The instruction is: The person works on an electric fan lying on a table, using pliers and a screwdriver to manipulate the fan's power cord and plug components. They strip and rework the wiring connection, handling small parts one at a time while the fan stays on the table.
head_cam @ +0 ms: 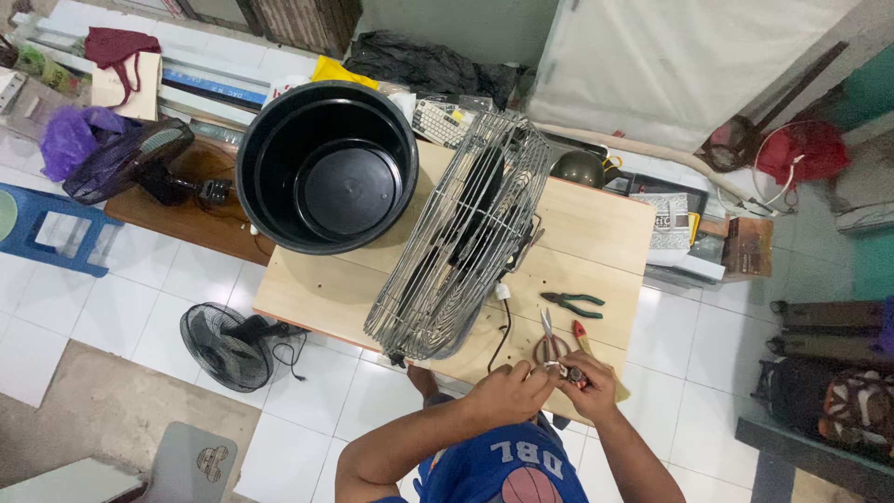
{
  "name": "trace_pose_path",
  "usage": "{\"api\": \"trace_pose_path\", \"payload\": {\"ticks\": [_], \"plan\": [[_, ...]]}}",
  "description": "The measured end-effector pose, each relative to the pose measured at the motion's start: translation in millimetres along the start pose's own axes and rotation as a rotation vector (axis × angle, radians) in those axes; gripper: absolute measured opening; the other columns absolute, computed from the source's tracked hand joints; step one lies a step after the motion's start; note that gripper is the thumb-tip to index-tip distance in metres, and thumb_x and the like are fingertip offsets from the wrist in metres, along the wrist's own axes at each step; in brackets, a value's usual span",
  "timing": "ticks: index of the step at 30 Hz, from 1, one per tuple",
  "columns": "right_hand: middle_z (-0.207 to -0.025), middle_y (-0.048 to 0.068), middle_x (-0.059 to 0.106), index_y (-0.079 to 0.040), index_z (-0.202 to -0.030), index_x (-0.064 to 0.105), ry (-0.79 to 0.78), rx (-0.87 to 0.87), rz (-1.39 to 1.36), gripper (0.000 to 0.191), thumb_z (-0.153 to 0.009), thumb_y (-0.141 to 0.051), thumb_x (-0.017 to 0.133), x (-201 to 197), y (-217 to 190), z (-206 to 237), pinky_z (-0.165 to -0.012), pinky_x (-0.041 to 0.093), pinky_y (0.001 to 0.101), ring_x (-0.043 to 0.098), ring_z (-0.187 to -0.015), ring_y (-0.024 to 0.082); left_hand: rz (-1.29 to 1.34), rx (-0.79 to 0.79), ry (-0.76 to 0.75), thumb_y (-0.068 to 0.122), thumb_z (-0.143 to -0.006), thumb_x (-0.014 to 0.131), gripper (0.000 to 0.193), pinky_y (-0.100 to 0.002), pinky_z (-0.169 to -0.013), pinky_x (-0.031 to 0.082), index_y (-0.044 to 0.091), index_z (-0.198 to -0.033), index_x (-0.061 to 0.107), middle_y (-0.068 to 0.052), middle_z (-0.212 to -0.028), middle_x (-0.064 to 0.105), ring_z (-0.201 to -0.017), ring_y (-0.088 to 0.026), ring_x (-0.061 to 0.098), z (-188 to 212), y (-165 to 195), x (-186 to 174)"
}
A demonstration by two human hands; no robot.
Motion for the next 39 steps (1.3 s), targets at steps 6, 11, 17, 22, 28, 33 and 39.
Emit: {"api": "trace_pose_path", "payload": {"ticks": [6, 11, 17, 22, 28, 33, 39], "plan": [[-0.099, 0.014, 0.071, 0.001, -0.101, 0.071, 0.029, -0.004, -0.039, 0.041, -0.064, -0.007, 0.086, -3, 5, 2, -0.078, 0.056, 0.032, 0.07, -0.088, 0.024, 0.471, -0.169, 0.045, 0.016, -0.079, 0.067, 0.062, -0.033, -0.071, 0.055, -0.003, -0.138, 0.061, -0.009, -0.109, 0.061, -0.091, -0.024, 0.062, 4, -18, -6], [-0.085, 0.005, 0.066, -0.004, -0.112, 0.069, 0.204, -0.007, -0.432, 0.04, -0.075, -0.009, 0.083, -16, 8, 7, -0.063, 0.05, 0.0234, 0.061, -0.073, 0.012, 0.451, -0.197, 0.148, 0.008, -0.087, 0.066, 0.049, -0.033, -0.069, 0.054, 0.004, -0.136, 0.067, -0.004, -0.111, 0.066, -0.088, -0.021, 0.063, 13, -19, 1], [-0.075, 0.005, 0.065, -0.001, -0.098, 0.076, 0.063, -0.043, -0.017, 0.022, -0.076, 0.0, 0.079, -22, -23, 8, -0.057, 0.045, 0.0268, 0.058, -0.066, 0.013, 0.425, -0.099, 0.218, 0.014, -0.083, 0.066, 0.055, -0.033, -0.07, 0.056, 0.0, -0.135, 0.067, -0.007, -0.112, 0.065, -0.091, -0.022, 0.063, 21, -9, 7], [-0.077, 0.006, 0.065, -0.003, -0.094, 0.074, 0.059, -0.113, 0.099, 0.019, -0.077, 0.004, 0.079, -14, -42, 1, -0.06, 0.048, 0.0297, 0.06, -0.067, 0.016, 0.43, -0.143, 0.261, 0.014, -0.086, 0.068, 0.047, -0.034, -0.069, 0.057, 0.001, -0.131, 0.07, -0.007, -0.115, 0.07, -0.088, -0.022, 0.065, 18, -11, 5], [-0.081, 0.006, 0.066, -0.006, -0.094, 0.072, 0.075, -0.302, 0.333, 0.024, -0.072, 0.001, 0.081, -10, -60, 0, -0.062, 0.051, 0.0353, 0.064, -0.072, 0.024, 0.89, -0.476, 0.223, 0.023, -0.095, 0.074, 0.028, -0.039, -0.07, 0.057, 0.006, -0.116, 0.073, -0.013, -0.093, 0.071, -0.082, -0.029, 0.071, 11, -34, 28], [-0.083, 0.009, 0.065, -0.006, -0.093, 0.07, -0.049, -0.274, 0.368, 0.025, -0.072, -0.001, 0.081, -6, -32, 8, -0.061, 0.051, 0.037, 0.064, -0.075, 0.027, 0.924, -0.564, 0.103, 0.022, -0.096, 0.072, 0.014, -0.041, -0.07, 0.055, 0.009, -0.101, 0.075, -0.011, -0.085, 0.071, -0.079, -0.03, 0.07, 9, -40, 49], [-0.093, 0.014, 0.066, -0.004, -0.097, 0.067, 0.002, 0.11, -0.194, 0.011, -0.091, 0.006, 0.069, -27, 20, 17, -0.067, 0.05, 0.0333, 0.062, -0.078, 0.024, 0.886, -0.512, 0.199, 0.018, -0.093, 0.072, 0.011, -0.042, -0.07, 0.055, 0.008, -0.097, 0.073, -0.011, -0.088, 0.072, -0.082, -0.031, 0.07, 10, -41, 37]]}}
Point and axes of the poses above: each hand's wrist, its own z-axis away from the middle knuckle, its own x-axis out of the palm, y = z × x, the point moved 9 cm from there along -z, towards the middle knuckle
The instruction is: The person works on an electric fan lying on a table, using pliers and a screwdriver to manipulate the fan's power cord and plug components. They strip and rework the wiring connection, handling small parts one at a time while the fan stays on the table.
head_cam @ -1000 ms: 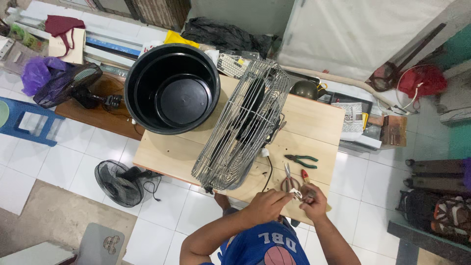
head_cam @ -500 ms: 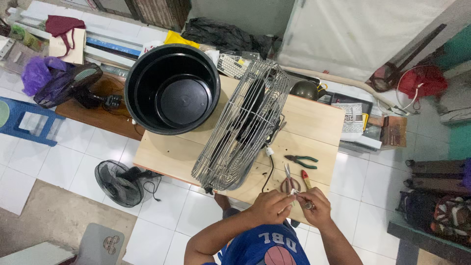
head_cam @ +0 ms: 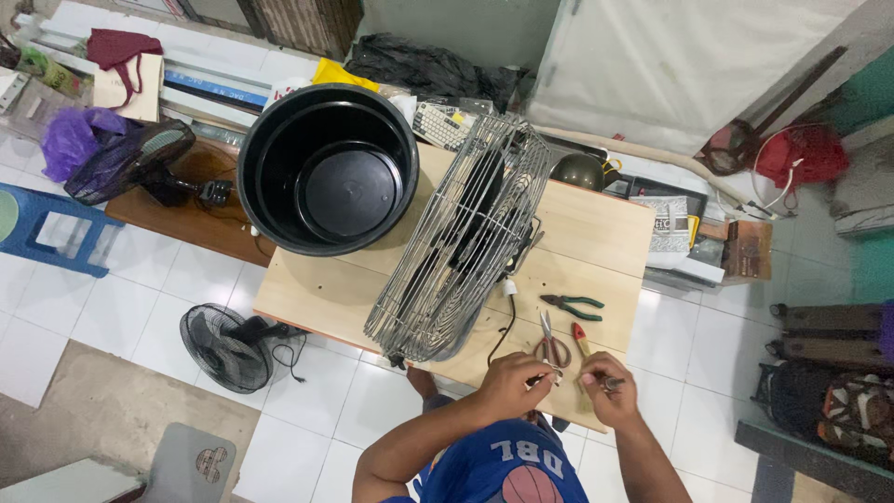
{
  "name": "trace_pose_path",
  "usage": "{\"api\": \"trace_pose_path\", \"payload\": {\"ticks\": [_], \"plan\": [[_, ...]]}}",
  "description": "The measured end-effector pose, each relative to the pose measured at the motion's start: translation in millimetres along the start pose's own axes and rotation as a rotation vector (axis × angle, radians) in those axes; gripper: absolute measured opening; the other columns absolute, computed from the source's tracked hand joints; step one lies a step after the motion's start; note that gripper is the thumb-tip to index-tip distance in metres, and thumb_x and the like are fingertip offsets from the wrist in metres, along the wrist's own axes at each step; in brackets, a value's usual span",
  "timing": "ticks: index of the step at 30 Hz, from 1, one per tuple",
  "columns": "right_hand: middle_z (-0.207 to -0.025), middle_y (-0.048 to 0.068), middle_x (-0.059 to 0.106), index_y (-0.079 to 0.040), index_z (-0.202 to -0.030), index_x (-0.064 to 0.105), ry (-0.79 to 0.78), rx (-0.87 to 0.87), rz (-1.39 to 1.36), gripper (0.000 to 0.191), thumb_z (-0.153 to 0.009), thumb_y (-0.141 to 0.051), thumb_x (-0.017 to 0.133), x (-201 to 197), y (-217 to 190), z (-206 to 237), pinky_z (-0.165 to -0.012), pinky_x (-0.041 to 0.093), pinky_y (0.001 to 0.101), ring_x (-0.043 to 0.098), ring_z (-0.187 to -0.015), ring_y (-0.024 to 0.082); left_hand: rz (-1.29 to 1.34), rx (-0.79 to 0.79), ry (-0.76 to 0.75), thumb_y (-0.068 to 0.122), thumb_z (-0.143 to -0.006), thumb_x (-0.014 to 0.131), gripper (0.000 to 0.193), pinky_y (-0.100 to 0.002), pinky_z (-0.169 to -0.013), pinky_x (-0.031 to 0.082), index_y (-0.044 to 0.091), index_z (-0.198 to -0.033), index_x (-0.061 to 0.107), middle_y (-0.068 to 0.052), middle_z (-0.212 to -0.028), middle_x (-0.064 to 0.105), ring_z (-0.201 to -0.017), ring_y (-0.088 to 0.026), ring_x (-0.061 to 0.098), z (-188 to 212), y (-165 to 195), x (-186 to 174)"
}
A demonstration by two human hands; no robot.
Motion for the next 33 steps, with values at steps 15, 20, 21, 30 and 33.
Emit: {"api": "trace_pose_path", "payload": {"ticks": [15, 20, 21, 30, 33], "plan": [[-0.081, 0.01, 0.069, -0.001, -0.084, 0.067, -0.128, 0.033, -0.031, 0.011, -0.089, 0.008, 0.07, 20, -2, 2, -0.061, 0.046, 0.0333, 0.061, -0.07, 0.02, -0.101, 0.149, -0.02, 0.017, -0.091, 0.075, 0.011, -0.04, -0.061, 0.053, 0.01, -0.1, 0.076, -0.007, -0.08, 0.067, -0.075, -0.027, 0.068, -2, 22, -1], [-0.086, 0.008, 0.07, 0.0, -0.092, 0.071, -0.003, -0.086, 0.087, 0.008, -0.086, 0.004, 0.068, 5, -11, 3, -0.067, 0.053, 0.0314, 0.067, -0.076, 0.018, -0.025, 0.086, -0.02, 0.019, -0.091, 0.075, 0.011, -0.04, -0.064, 0.054, 0.011, -0.099, 0.076, -0.007, -0.08, 0.068, -0.075, -0.027, 0.068, -6, 18, -3], [-0.089, 0.007, 0.07, -0.001, -0.094, 0.072, 0.024, -0.151, 0.135, 0.01, -0.085, 0.003, 0.068, 2, -20, 1, -0.068, 0.055, 0.0308, 0.07, -0.079, 0.018, -0.004, 0.069, -0.028, 0.019, -0.091, 0.074, 0.011, -0.04, -0.065, 0.054, 0.011, -0.099, 0.076, -0.008, -0.081, 0.068, -0.075, -0.027, 0.068, -7, 17, -3], [-0.081, 0.006, 0.065, -0.005, -0.093, 0.074, -0.142, -0.771, 0.68, 0.037, -0.057, -0.009, 0.084, 30, -86, -3, -0.055, 0.055, 0.0364, 0.068, -0.07, 0.025, 0.069, -0.003, -0.084, 0.019, -0.094, 0.073, 0.013, -0.04, -0.071, 0.056, 0.008, -0.1, 0.075, -0.01, -0.088, 0.072, -0.08, -0.03, 0.07, -10, 9, 3], [-0.084, 0.005, 0.065, -0.006, -0.093, 0.071, -0.159, -0.688, 0.674, 0.029, -0.067, -0.003, 0.085, 29, -78, -5, -0.058, 0.055, 0.0359, 0.068, -0.072, 0.025, 0.062, 0.042, -0.058, 0.019, -0.093, 0.073, 0.012, -0.04, -0.073, 0.057, 0.008, -0.1, 0.075, -0.01, -0.09, 0.073, -0.083, -0.03, 0.071, -10, 11, 2]]}}
Point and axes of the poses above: each hand's wrist, its own z-axis away from the middle knuckle, its own x-axis out of the palm, y = z × x, the point moved 9 cm from there along -z, towards the middle knuckle
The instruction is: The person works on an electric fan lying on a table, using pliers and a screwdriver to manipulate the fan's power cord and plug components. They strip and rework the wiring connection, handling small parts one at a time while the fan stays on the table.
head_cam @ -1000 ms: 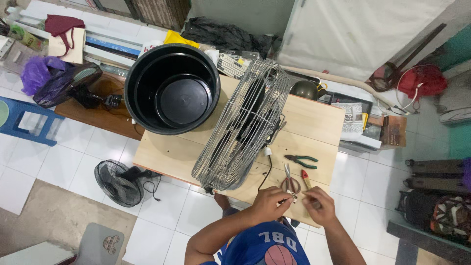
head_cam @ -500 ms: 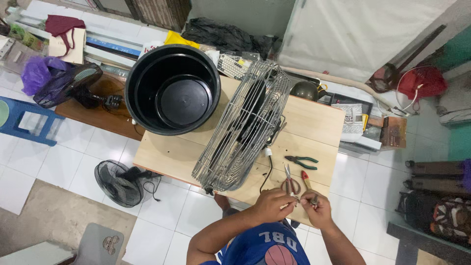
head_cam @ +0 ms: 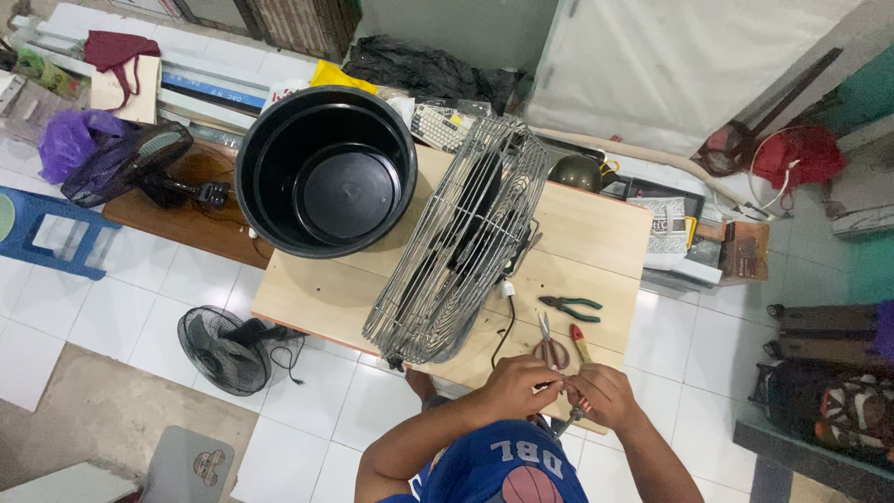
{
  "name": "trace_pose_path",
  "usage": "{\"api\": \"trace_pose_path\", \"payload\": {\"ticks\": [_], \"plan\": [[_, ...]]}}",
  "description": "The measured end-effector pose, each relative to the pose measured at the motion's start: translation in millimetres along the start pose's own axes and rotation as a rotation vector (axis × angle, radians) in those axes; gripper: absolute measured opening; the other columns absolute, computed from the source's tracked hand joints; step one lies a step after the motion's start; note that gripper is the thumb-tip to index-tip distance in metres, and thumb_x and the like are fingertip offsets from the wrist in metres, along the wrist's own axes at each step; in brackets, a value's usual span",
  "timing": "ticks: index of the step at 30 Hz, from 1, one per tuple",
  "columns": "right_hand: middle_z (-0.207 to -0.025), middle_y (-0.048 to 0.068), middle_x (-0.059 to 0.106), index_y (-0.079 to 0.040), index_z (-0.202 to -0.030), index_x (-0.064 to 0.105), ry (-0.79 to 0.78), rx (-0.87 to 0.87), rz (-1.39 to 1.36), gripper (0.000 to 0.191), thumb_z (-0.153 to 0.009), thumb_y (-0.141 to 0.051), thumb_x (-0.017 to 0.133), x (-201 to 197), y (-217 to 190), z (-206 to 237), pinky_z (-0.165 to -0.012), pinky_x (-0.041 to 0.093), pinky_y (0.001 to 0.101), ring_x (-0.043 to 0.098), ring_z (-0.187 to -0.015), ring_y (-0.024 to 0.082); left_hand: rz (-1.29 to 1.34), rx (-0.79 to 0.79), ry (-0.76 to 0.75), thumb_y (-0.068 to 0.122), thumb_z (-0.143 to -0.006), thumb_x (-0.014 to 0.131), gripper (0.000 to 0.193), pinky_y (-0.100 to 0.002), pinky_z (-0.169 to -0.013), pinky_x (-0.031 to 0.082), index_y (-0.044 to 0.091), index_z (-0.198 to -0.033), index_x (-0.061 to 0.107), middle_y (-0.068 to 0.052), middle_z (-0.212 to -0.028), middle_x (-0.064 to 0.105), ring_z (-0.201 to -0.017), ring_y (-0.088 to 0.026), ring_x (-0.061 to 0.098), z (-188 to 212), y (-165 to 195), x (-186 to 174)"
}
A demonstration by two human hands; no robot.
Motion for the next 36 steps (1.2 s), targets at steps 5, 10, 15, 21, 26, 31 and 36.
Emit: {"api": "trace_pose_path", "payload": {"ticks": [5, 10, 15, 21, 26, 31, 36], "plan": [[-0.079, 0.007, 0.065, -0.006, -0.089, 0.07, 0.113, 0.172, -0.102, 0.03, -0.065, -0.004, 0.087, -16, 26, 23, -0.055, 0.053, 0.0347, 0.067, -0.068, 0.024, -0.029, 0.011, 0.038, 0.016, -0.091, 0.075, 0.012, -0.041, -0.072, 0.056, 0.008, -0.1, 0.075, -0.01, -0.088, 0.072, -0.081, -0.03, 0.071, -2, -3, -6], [-0.082, 0.008, 0.067, -0.002, -0.091, 0.068, 0.193, 0.294, -0.181, 0.025, -0.071, 0.008, 0.078, -10, 38, 34, -0.058, 0.053, 0.0324, 0.069, -0.072, 0.022, -0.046, 0.034, 0.073, 0.015, -0.091, 0.075, 0.013, -0.041, -0.068, 0.055, 0.01, -0.102, 0.075, -0.01, -0.085, 0.071, -0.077, -0.029, 0.069, -4, 2, -12], [-0.084, 0.01, 0.069, 0.001, -0.096, 0.071, 0.189, 0.317, -0.262, 0.028, -0.07, 0.013, 0.073, -6, 30, 22, -0.055, 0.052, 0.0302, 0.068, -0.069, 0.022, -0.057, 0.038, 0.056, 0.016, -0.091, 0.075, 0.013, -0.041, -0.069, 0.055, 0.01, -0.103, 0.075, -0.01, -0.084, 0.07, -0.079, -0.03, 0.069, -5, 6, -11], [-0.083, 0.005, 0.065, -0.006, -0.097, 0.07, 0.104, 0.041, 0.007, 0.031, -0.069, -0.001, 0.084, -9, 0, -6, -0.06, 0.055, 0.0345, 0.067, -0.073, 0.024, -0.054, 0.017, 0.054, 0.017, -0.091, 0.074, 0.012, -0.041, -0.069, 0.055, 0.01, -0.101, 0.076, -0.01, -0.082, 0.07, -0.078, -0.03, 0.069, -6, 0, -3], [-0.08, 0.005, 0.062, -0.002, -0.094, 0.072, 0.134, -0.11, 0.164, 0.028, -0.069, -0.001, 0.085, -14, -17, -18, -0.056, 0.053, 0.0325, 0.066, -0.07, 0.021, -0.046, 0.011, 0.047, 0.018, -0.09, 0.074, 0.012, -0.04, -0.071, 0.057, 0.01, -0.099, 0.075, -0.01, -0.087, 0.072, -0.081, -0.031, 0.071, -3, -8, 0], [-0.081, 0.004, 0.062, -0.002, -0.094, 0.072, 0.112, -0.244, 0.236, 0.028, -0.07, -0.007, 0.085, -17, -28, -21, -0.058, 0.055, 0.0321, 0.066, -0.071, 0.02, -0.068, 0.009, 0.038, 0.02, -0.09, 0.074, 0.012, -0.041, -0.07, 0.057, 0.011, -0.097, 0.075, -0.009, -0.087, 0.072, -0.08, -0.031, 0.071, -2, -8, 0], [-0.08, 0.007, 0.064, -0.003, -0.089, 0.07, 0.046, -0.14, 0.142, 0.021, -0.072, -0.01, 0.08, -1, -11, -2, -0.058, 0.054, 0.0337, 0.066, -0.07, 0.023, -0.107, 0.03, 0.031, 0.019, -0.089, 0.075, 0.011, -0.04, -0.067, 0.056, 0.011, -0.097, 0.075, -0.008, -0.084, 0.071, -0.078, -0.029, 0.07, -1, 0, -2]]}}
Point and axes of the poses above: each hand's wrist, its own z-axis away from the middle knuckle, its own x-axis out of the palm, y = z × x, the point moved 9 cm from there along -z, towards the middle knuckle
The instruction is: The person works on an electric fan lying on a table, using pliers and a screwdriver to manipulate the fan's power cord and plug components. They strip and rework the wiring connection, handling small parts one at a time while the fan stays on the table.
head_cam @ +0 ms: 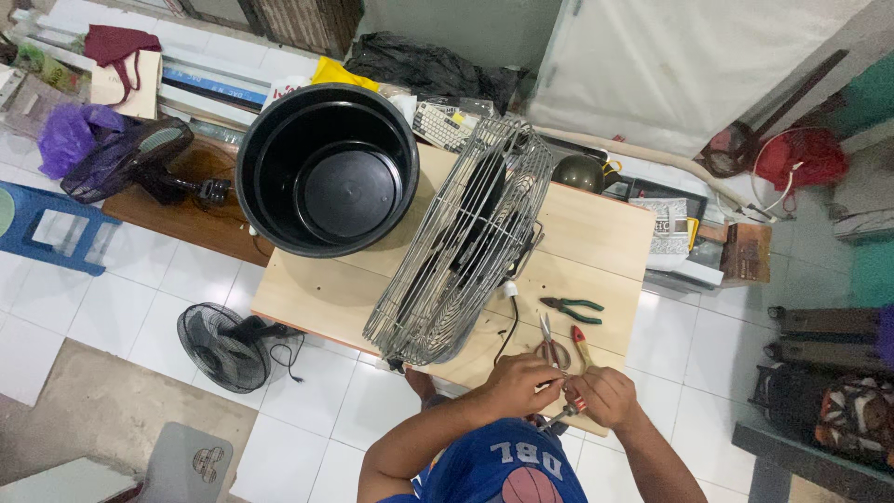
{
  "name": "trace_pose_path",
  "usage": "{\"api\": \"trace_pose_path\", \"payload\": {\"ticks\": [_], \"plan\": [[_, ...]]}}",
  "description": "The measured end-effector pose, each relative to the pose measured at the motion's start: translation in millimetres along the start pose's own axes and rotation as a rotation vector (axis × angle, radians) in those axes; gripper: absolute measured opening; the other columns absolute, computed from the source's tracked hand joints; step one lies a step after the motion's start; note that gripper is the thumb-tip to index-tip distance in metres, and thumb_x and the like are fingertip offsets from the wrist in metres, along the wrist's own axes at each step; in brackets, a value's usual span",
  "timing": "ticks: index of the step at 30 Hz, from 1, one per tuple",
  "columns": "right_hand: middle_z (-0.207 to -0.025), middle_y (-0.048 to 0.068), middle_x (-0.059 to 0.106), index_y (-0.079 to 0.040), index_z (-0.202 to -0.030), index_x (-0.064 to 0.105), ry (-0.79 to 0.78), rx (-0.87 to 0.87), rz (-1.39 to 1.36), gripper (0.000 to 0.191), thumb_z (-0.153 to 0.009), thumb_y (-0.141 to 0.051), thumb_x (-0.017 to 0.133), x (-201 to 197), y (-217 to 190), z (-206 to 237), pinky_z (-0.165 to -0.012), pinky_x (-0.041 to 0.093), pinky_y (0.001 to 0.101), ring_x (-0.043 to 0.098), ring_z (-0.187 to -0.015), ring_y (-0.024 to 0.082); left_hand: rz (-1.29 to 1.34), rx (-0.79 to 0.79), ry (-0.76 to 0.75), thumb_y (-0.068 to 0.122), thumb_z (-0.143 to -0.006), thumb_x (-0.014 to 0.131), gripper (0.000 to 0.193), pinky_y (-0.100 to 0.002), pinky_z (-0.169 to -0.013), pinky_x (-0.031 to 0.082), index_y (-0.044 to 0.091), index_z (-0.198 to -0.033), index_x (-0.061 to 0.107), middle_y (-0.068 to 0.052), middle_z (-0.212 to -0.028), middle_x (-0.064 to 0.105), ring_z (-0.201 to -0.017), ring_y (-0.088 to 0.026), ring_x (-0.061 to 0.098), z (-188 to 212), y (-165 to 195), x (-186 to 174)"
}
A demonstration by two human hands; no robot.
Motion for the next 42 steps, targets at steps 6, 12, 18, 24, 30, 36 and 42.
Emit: {"api": "trace_pose_path", "payload": {"ticks": [6, 12, 18, 24, 30, 36, 42], "plan": [[-0.078, 0.008, 0.071, -0.002, -0.087, 0.072, -0.061, 0.972, -0.77, 0.008, -0.087, 0.005, 0.069, 52, 52, 76, -0.061, 0.052, 0.0323, 0.064, -0.068, 0.022, -0.146, 0.189, -0.007, 0.015, -0.089, 0.076, 0.008, -0.039, -0.064, 0.055, 0.01, -0.095, 0.074, -0.006, -0.08, 0.068, -0.075, -0.025, 0.07, -1, 19, -2], [-0.082, 0.007, 0.069, -0.002, -0.091, 0.071, 0.16, 0.467, -0.302, 0.014, -0.078, 0.0, 0.077, -3, 29, 30, -0.054, 0.052, 0.0267, 0.067, -0.067, 0.016, 0.014, 0.056, 0.023, 0.017, -0.089, 0.075, 0.01, -0.038, -0.067, 0.057, 0.01, -0.097, 0.076, -0.007, -0.084, 0.072, -0.076, -0.026, 0.071, 1, 4, -5], [-0.078, 0.004, 0.063, -0.002, -0.092, 0.071, 0.079, -0.04, 0.013, 0.018, -0.076, 0.0, 0.08, -14, -6, -6, -0.054, 0.052, 0.0327, 0.066, -0.067, 0.021, 0.12, 0.029, -0.002, 0.019, -0.092, 0.074, 0.012, -0.038, -0.072, 0.059, 0.008, -0.097, 0.075, -0.009, -0.091, 0.074, -0.082, -0.028, 0.073, -2, -4, 4], [-0.077, 0.006, 0.064, -0.005, -0.087, 0.07, -0.017, 0.342, -0.229, 0.011, -0.079, -0.002, 0.077, 14, 19, 15, -0.055, 0.053, 0.0331, 0.065, -0.065, 0.021, -0.032, 0.077, -0.047, 0.018, -0.09, 0.075, 0.009, -0.04, -0.065, 0.056, 0.009, -0.094, 0.075, -0.008, -0.081, 0.07, -0.073, -0.028, 0.07, -2, 3, 7], [-0.079, 0.009, 0.069, -0.001, -0.093, 0.072, 0.191, 0.733, -1.335, 0.023, -0.082, -0.017, 0.083, 42, 53, 60, -0.055, 0.047, 0.03, 0.06, -0.067, 0.017, -0.025, 0.107, 0.007, 0.017, -0.09, 0.075, 0.01, -0.04, -0.065, 0.055, 0.01, -0.097, 0.076, -0.008, -0.079, 0.069, -0.071, -0.027, 0.068, -3, 5, -3], [-0.066, 0.002, 0.056, -0.006, -0.074, 0.07, 0.159, 0.45, -1.966, 0.029, -0.078, -0.021, 0.094, 34, 40, 47, -0.052, 0.047, 0.0313, 0.053, -0.064, 0.019, 0.03, 0.113, 0.046, 0.016, -0.091, 0.075, 0.009, -0.039, -0.066, 0.056, 0.009, -0.097, 0.075, -0.008, -0.083, 0.072, -0.074, -0.027, 0.07, -1, 3, -14], [-0.058, 0.004, 0.064, -0.003, -0.063, 0.07, 0.152, 0.377, -1.976, 0.027, -0.074, -0.013, 0.094, 22, 32, 40, -0.044, 0.047, 0.0316, 0.057, -0.048, 0.021, 0.024, 0.12, 0.052, 0.015, -0.091, 0.076, 0.01, -0.039, -0.065, 0.056, 0.008, -0.097, 0.075, -0.008, -0.082, 0.071, -0.074, -0.027, 0.07, -1, 3, -15]]}}
Point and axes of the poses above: each hand's wrist, its own z-axis away from the middle knuckle, its own x-axis out of the palm, y = z × x, the point moved 9 cm from there along -z, towards the middle knuckle
